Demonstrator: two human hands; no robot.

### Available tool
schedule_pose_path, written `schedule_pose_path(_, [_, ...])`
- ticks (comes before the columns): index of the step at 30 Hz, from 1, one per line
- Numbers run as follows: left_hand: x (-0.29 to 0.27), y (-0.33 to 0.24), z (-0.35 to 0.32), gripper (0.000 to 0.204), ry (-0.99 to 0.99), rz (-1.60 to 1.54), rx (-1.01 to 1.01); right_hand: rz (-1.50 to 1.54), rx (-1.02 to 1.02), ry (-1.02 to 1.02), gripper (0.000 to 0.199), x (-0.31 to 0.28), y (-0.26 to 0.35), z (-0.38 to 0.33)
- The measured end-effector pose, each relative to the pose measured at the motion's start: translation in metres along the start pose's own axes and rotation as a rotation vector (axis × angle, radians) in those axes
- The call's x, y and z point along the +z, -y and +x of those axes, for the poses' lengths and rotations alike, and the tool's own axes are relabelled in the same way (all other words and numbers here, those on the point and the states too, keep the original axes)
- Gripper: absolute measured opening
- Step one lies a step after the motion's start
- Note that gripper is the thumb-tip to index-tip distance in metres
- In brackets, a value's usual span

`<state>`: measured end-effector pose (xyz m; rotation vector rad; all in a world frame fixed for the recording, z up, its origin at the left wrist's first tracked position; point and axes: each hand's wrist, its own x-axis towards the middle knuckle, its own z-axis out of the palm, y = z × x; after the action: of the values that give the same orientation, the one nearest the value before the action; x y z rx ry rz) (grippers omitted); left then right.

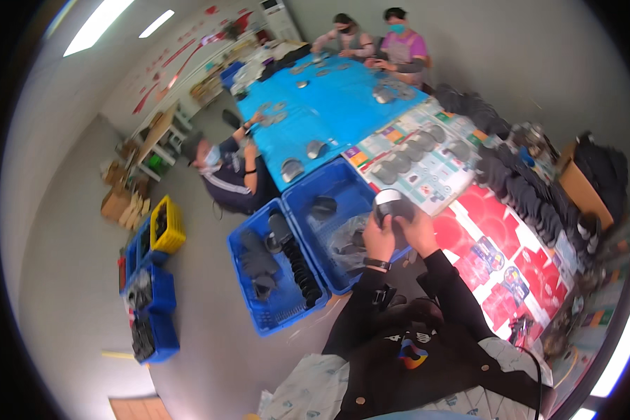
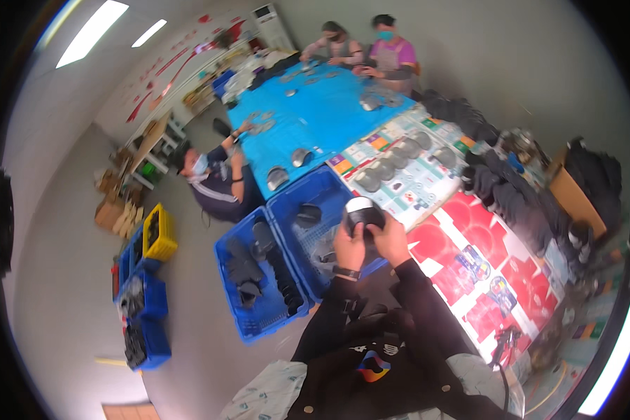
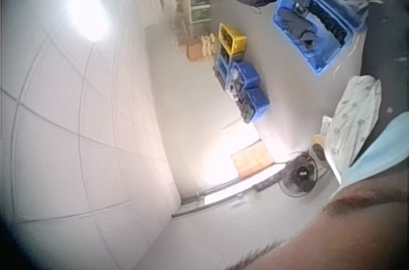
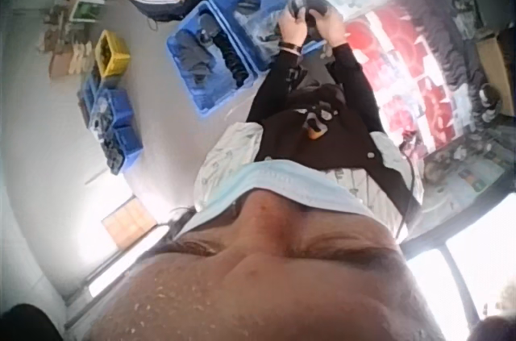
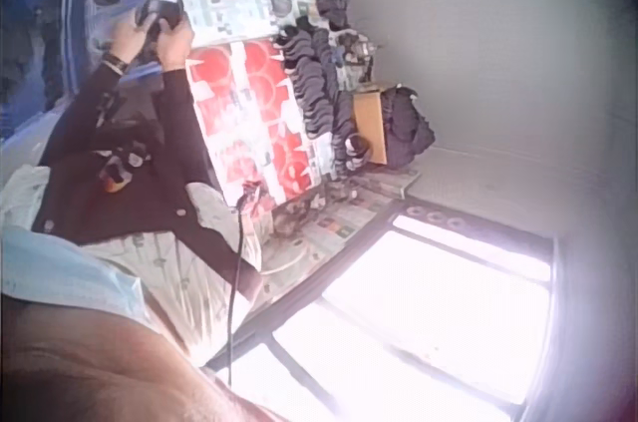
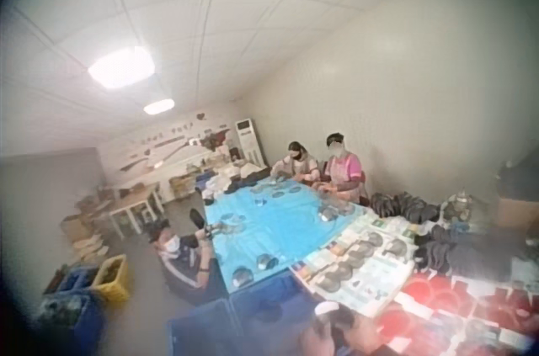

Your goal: Applying a liquid, possibly adhesive or paint, to shoe heel components using a manual pump-action brush tool and organizing them in trays.

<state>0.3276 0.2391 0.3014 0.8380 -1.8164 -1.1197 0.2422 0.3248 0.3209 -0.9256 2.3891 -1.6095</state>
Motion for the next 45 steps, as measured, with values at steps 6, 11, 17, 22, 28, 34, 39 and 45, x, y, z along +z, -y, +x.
schedule_pose_path(6, [-0.091, 0.055, 0.014, 0.042, 0.326, -1.200, -0.365, -0.016, -0.022, -0.105, 0.046, -0.011, -0.058, 0.000])
schedule_pose_path(11, [-0.246, 0.160, -0.009, 0.041, -0.461, -1.743, -0.312, -0.038, -0.030, -0.017, 0.043, -0.009, -0.068, -0.010])
schedule_pose_path(17, [-0.262, 0.109, -0.029, 0.052, -0.346, -1.321, 0.006, -0.117, 0.022, 0.066, 0.046, -0.002, -0.060, -0.019])
schedule_pose_path(22, [-0.266, 0.100, -0.007, 0.037, -0.484, -0.535, 0.006, -0.070, -0.017, 0.086, 0.039, 0.000, -0.063, -0.019])
schedule_pose_path(28, [-0.235, 0.106, 0.001, 0.032, -0.351, -0.638, -0.089, -0.071, 0.004, 0.036, 0.038, -0.011, -0.062, -0.021])
schedule_pose_path(34, [-0.117, 0.086, -0.007, 0.042, 0.331, -2.000, -0.648, 0.131, 0.087, 0.101, 0.035, -0.002, -0.085, -0.029])
schedule_pose_path(39, [-0.007, 0.039, -0.044, 0.041, 0.535, -0.545, -0.145, 0.315, 0.153, 0.070, 0.030, 0.003, -0.082, -0.036])
schedule_pose_path(45, [0.038, 0.035, -0.056, 0.031, 0.219, -0.111, -0.239, -0.083, 0.113, 0.095, 0.030, -0.019, -0.080, -0.030])
